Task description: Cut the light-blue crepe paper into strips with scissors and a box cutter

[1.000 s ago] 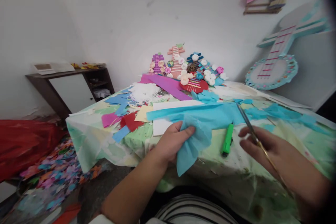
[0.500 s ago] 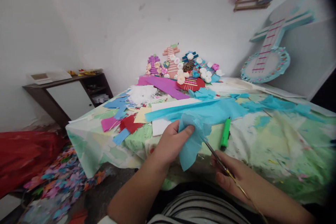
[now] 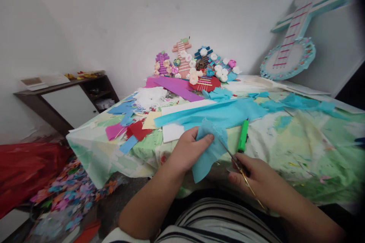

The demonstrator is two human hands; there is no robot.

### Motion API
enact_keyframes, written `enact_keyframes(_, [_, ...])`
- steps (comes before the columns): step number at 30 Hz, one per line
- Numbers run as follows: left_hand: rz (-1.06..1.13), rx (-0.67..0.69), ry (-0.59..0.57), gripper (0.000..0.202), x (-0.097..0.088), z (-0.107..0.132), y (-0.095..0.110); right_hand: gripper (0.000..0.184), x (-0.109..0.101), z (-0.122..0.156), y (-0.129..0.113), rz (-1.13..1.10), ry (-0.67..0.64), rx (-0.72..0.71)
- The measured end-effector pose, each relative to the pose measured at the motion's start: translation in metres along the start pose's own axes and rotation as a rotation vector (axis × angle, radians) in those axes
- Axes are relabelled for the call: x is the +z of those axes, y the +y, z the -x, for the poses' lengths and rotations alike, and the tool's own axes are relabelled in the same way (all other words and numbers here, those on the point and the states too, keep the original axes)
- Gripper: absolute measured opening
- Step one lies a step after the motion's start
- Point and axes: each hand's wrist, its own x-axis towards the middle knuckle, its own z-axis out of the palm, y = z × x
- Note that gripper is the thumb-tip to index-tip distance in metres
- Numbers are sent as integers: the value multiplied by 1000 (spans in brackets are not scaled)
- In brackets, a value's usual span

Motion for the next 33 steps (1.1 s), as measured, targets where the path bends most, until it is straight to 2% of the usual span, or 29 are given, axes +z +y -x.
enact_keyframes(13, [-94, -35, 0, 29, 3, 1, -2, 30, 1, -2, 9, -41, 48, 7])
enact_keyframes(17, [-117, -42, -2, 27, 3, 1, -1, 23, -1, 0, 10, -45, 19, -42])
enact_keyframes(25, [-200, -12, -6, 22, 6, 5, 6, 23, -2, 1, 11, -34, 47, -98])
enact_keyframes(33, [-152, -14, 84, 22, 4, 3, 2, 21, 2, 2, 9, 22, 15, -18])
